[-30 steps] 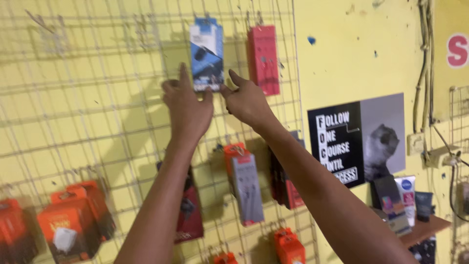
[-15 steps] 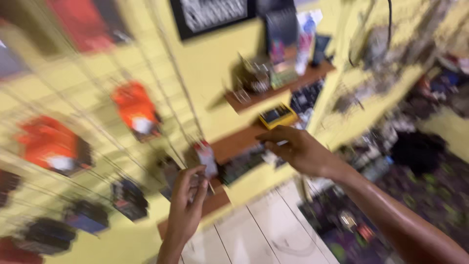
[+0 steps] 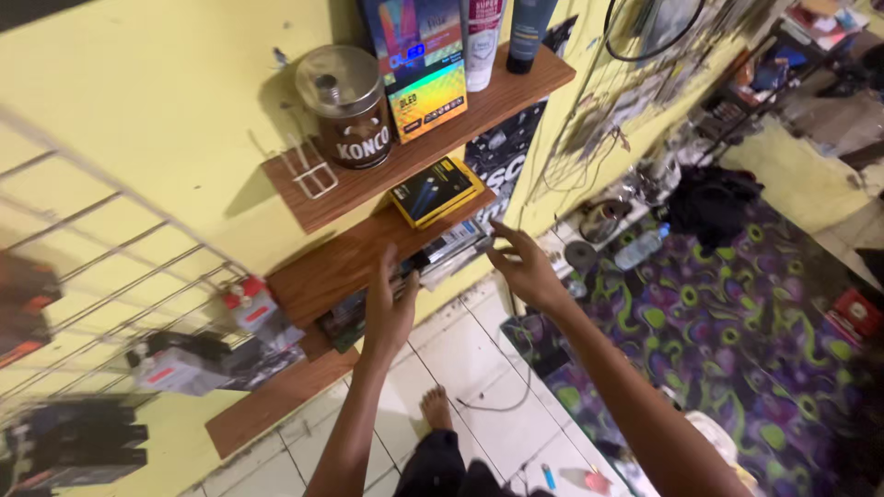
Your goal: The person organizes various packaged electronic accessories, including chargers and cables, on a wall-mounted grid display. They repeatedly pick up items from a lower shelf, hang them on hooks, and adjust their positions to align with other products.
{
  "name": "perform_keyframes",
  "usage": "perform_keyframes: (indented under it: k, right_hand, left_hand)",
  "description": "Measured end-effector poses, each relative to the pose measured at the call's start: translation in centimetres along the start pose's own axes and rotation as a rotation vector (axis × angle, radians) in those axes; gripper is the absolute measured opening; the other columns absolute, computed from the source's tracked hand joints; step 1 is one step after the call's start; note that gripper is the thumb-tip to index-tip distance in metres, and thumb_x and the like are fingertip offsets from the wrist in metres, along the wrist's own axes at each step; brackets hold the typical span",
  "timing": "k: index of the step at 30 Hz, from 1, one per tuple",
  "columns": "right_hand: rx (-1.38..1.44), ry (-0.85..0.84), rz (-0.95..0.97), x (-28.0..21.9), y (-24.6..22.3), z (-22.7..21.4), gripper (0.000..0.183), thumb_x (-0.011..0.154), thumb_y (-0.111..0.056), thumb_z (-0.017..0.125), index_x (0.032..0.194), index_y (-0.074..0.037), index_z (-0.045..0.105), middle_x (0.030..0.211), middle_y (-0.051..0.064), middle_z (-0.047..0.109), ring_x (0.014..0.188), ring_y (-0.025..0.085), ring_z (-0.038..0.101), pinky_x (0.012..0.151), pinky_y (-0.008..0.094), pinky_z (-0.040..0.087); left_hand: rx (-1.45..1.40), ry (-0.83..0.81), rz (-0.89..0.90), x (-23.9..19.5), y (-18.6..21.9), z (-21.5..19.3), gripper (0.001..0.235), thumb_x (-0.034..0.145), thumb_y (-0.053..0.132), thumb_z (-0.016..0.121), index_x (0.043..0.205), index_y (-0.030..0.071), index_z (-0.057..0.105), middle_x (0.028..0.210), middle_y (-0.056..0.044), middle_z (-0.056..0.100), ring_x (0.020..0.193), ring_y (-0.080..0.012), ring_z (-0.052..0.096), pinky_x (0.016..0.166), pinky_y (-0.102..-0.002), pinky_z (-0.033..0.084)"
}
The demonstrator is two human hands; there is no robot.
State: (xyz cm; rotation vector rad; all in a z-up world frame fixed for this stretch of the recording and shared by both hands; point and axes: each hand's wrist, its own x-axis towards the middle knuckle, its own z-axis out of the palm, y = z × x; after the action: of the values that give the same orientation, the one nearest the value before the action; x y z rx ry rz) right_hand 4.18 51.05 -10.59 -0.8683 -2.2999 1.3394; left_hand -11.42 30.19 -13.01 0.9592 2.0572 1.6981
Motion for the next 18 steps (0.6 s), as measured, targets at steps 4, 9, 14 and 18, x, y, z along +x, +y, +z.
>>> perform_keyframes:
  k: [4,9,14,18]
  right_hand:
    - [0.043,0.059,-0.004,6.2,-1.0,0.4,0.061,0.097,-0.017,0.064,0.154,-0.012,0.042,0.142,0.016,0.051,0.119,0.024,0.066,0.092,0.033,0.06]
    - [-0.076,0.169,-0.173,9.3,1.7,2.2,0.056,0.098,-0.016,0.067,0.151,-0.012,0.048,0.137,0.02,0.045,0.111,0.029,0.062,0.091,0.038,0.059]
    - [-0.272,0.182,-0.222,10.9,0.7,2.6,0.062,0.093,-0.021,0.073,0.15,-0.011,0.051,0.125,0.023,0.044,0.115,0.038,0.053,0.1,0.047,0.048]
    - [-0.193,0.106,-0.271,8.3,-0.8,1.4,0.06,0.096,-0.023,0.071,0.149,-0.009,0.047,0.124,0.022,0.044,0.114,0.035,0.052,0.098,0.044,0.049]
  left_hand:
    - [-0.088,0.082,0.018,5.8,0.5,2.3,0.074,0.099,0.026,0.062,0.16,0.005,0.025,0.164,-0.02,0.031,0.144,-0.0344,0.042,0.111,-0.045,0.042]
    - [-0.161,0.056,-0.055,7.7,0.6,4.0,0.075,0.099,0.019,0.058,0.163,0.007,0.022,0.163,-0.02,0.039,0.136,-0.0336,0.051,0.108,-0.042,0.046]
    - [-0.04,0.08,-0.058,7.8,3.0,4.4,0.074,0.101,0.019,0.058,0.162,0.003,0.02,0.168,-0.023,0.022,0.145,-0.034,0.042,0.115,-0.041,0.042]
    - [0.104,0.207,0.015,5.4,4.3,5.5,0.079,0.101,0.017,0.063,0.162,-0.001,0.018,0.167,-0.026,0.025,0.155,-0.038,0.027,0.123,-0.043,0.027]
